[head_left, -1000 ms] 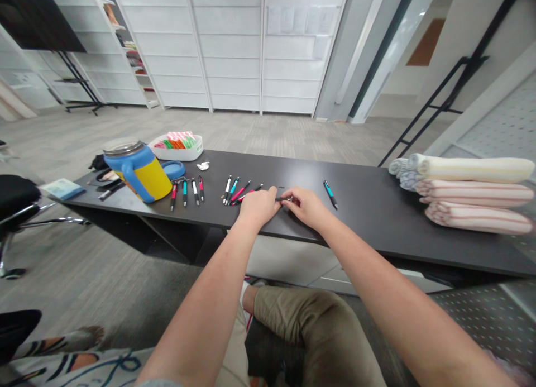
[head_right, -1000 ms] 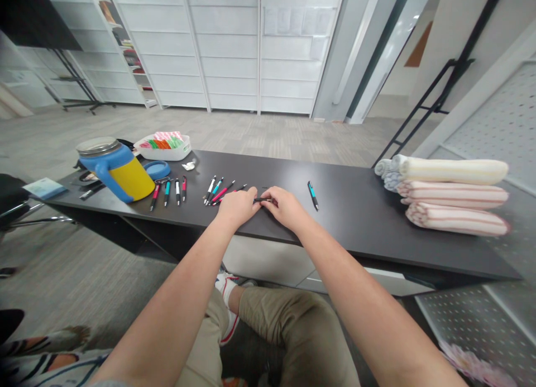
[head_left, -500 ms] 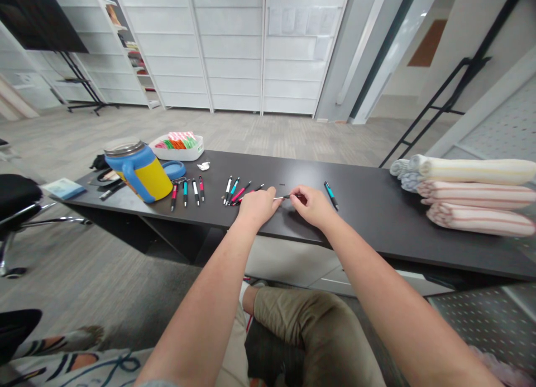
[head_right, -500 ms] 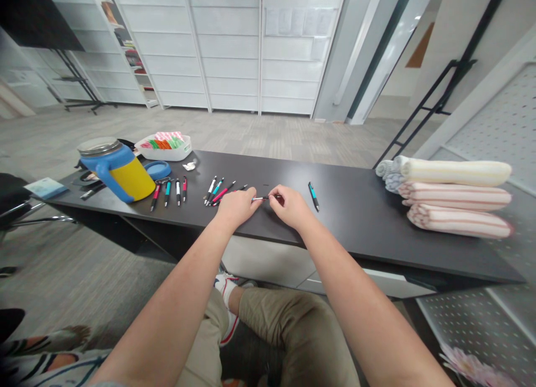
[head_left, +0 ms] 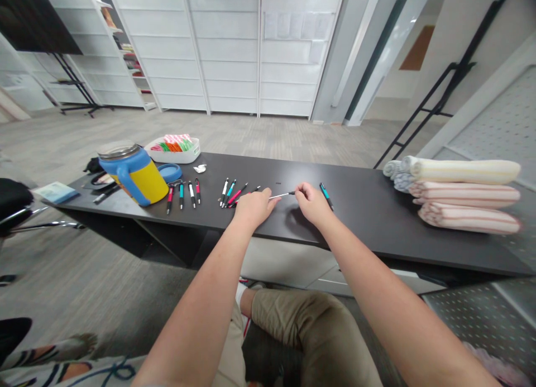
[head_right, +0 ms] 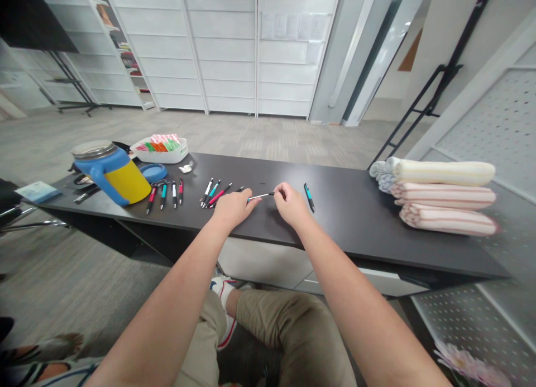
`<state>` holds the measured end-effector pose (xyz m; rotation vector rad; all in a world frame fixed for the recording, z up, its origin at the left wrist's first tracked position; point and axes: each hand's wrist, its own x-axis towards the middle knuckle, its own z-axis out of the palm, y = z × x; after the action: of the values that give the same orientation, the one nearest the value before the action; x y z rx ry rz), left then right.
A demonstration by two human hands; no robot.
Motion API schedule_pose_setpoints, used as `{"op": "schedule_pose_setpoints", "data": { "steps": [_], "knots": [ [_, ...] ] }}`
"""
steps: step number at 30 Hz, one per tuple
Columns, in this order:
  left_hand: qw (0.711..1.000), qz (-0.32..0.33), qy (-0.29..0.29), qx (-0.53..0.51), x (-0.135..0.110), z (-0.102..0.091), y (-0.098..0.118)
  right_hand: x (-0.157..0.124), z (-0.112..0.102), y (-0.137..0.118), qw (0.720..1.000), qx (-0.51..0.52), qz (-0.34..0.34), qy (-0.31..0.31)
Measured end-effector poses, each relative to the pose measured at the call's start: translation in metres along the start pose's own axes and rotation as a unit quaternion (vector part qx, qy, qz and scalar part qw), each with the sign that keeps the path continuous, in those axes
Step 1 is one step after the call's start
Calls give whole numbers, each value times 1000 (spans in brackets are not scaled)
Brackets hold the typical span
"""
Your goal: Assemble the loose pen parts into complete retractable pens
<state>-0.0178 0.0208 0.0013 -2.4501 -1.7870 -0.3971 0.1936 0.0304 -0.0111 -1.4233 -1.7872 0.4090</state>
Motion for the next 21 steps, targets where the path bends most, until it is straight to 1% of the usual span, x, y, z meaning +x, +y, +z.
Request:
{"op": "schedule_pose_setpoints", "data": {
  "steps": [5,7,9,12,14,17,21],
  "knots": [
    [998,60,-1,-18,-1,-1,-1,0,3,-1,1000,3,-10,-28],
    [997,76,0,-26,-2,-1,-2,0,2,0,1000,15,1,-20],
    [996,80,4,-35,-1,-1,-3,2,0,2,999,20,25,4],
    [996,74,2,-43,-1,-1,-4,3,-4,6,996,-1,73,57],
    [997,63,1,-49,-2,-2,-4,4,-4,8,992,-18,92,80],
    [995,48,14,-85,-2,-4,-6,7,-2,13,993,-43,86,73],
    [986,30,57,-156,-2,-8,-10,14,3,15,994,-74,71,37]
  ]
}}
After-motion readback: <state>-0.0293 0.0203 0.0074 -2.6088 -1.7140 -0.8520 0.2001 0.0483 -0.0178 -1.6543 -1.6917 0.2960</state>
